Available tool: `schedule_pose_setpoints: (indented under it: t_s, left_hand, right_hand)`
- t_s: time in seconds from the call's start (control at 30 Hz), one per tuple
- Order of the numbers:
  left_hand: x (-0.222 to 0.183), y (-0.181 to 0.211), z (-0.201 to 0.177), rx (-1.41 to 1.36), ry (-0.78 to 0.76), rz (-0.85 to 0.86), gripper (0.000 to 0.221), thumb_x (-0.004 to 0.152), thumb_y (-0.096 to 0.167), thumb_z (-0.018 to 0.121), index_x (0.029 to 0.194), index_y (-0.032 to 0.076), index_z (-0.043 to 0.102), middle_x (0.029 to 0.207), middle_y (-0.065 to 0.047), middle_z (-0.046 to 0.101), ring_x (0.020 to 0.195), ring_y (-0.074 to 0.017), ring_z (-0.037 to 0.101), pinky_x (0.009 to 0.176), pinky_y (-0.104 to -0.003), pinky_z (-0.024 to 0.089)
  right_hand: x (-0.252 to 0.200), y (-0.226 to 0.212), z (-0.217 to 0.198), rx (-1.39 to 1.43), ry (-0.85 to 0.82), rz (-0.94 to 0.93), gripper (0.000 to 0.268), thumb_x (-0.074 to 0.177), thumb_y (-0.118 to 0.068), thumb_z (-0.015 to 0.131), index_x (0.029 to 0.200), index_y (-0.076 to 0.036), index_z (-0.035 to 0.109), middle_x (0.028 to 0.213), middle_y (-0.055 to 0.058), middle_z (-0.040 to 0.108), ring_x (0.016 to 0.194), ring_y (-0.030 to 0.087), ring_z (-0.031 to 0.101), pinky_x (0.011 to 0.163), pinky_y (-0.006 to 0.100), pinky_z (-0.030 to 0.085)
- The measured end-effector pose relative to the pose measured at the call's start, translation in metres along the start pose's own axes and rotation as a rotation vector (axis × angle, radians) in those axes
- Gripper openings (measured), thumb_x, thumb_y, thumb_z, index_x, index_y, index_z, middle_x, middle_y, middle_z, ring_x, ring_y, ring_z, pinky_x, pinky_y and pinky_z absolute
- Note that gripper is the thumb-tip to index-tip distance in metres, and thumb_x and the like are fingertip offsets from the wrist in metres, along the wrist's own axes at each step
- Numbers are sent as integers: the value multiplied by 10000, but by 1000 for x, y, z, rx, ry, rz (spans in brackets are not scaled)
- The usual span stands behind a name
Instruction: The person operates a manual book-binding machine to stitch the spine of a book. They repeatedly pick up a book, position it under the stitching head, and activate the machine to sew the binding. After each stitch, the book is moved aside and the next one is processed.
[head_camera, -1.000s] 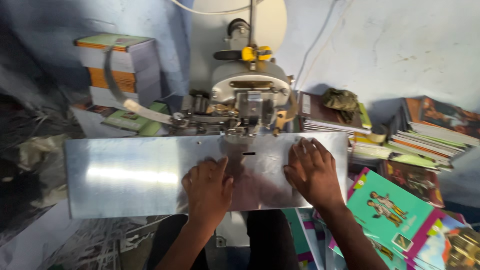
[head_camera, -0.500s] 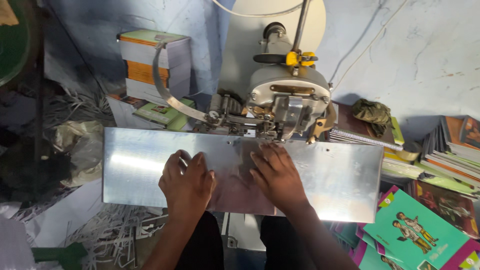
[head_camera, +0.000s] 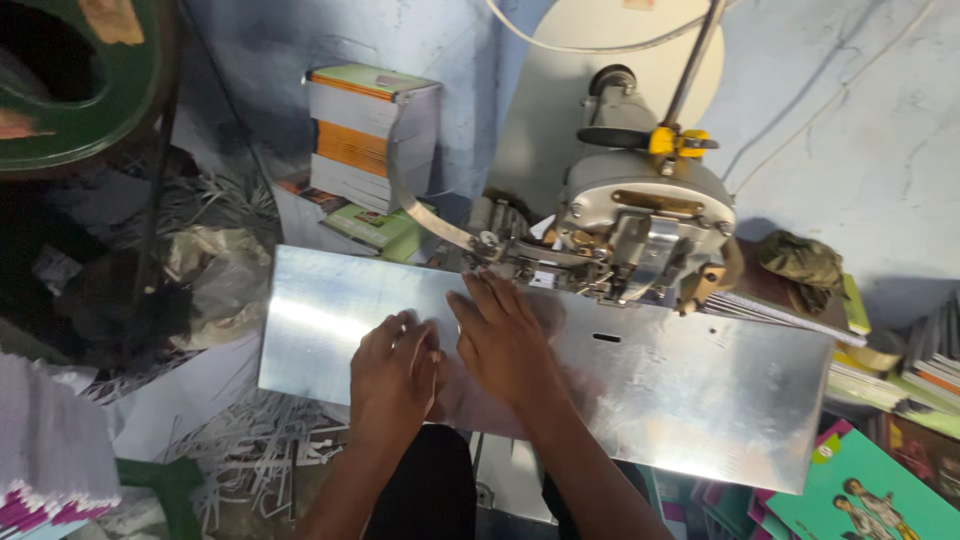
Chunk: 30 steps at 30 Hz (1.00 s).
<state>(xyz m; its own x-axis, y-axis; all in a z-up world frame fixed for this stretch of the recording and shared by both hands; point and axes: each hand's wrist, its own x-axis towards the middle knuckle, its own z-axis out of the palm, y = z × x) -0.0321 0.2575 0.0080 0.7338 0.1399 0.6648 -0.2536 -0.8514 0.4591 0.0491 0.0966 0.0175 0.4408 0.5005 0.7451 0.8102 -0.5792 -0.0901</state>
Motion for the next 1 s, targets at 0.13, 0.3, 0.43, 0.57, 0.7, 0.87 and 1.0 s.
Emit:
schedule_pose_setpoints:
  t_s: [0.13, 0.3, 0.43, 0.57, 0.7, 0.87, 1.0]
  left_hand:
    - [-6, -9, -8, -111, -27, -73, 345, 842, 105, 731, 1177, 26, 710, 1253, -210, 647, 1168, -397, 597, 982, -462, 494]
    - [-13, -26, -19, -191, -77, -121, 357, 824, 105, 739, 1174, 43, 711, 1245, -185, 666, 1206, -380, 594, 1024, -447, 482]
    - [-22, -37, -27, -153, -78, -148, 362, 806, 127, 773, 1159, 63, 727, 1237, -198, 637, 1227, -384, 567, 1021, -450, 471]
    - [-27, -49, -38, -94, -47, -143, 376, 810, 139, 775, 1173, 67, 712, 1252, -188, 638, 1222, -375, 567, 1021, -452, 469]
    - [-30, -59, -53, -49, -29, -160, 378, 821, 142, 763, 1188, 76, 704, 1232, -155, 661, 1201, -359, 584, 1005, -448, 479]
    - [-32, -78, -78, 63, -12, -177, 366, 821, 140, 764, 1180, 83, 714, 1190, -145, 667, 1147, -362, 594, 986, -470, 464]
    - [-34, -95, -102, 154, 46, -129, 380, 818, 135, 753, 1192, 79, 707, 1195, -151, 659, 1144, -359, 599, 1006, -484, 450]
  right_hand:
    - [23, -12, 21, 26, 10, 2, 462, 863, -156, 670, 1319, -83, 648, 1435, 192, 563, 1352, 374, 513, 1175, 510, 375]
    - [34, -25, 37, 2, 21, 57, 502, 842, -193, 690, 1334, -110, 642, 1369, 197, 567, 1291, 414, 495, 1133, 549, 342]
    - [35, -31, 40, -27, 89, 73, 499, 837, -201, 691, 1326, -118, 642, 1330, 190, 578, 1301, 422, 492, 1144, 559, 332]
    - [35, -32, 38, -21, 91, 64, 508, 829, -196, 691, 1328, -112, 644, 1319, 190, 578, 1300, 422, 493, 1143, 556, 336]
    - [36, -33, 36, -26, 105, 50, 485, 831, -188, 689, 1306, -100, 653, 1304, 186, 585, 1300, 413, 507, 1145, 554, 350]
    - [37, -32, 38, -20, 121, 43, 467, 821, -180, 686, 1279, -87, 674, 1295, 189, 596, 1292, 411, 517, 1134, 551, 361]
    - [37, -31, 39, -70, 112, 34, 466, 824, -194, 677, 1278, -87, 677, 1303, 189, 599, 1291, 415, 518, 1132, 554, 359]
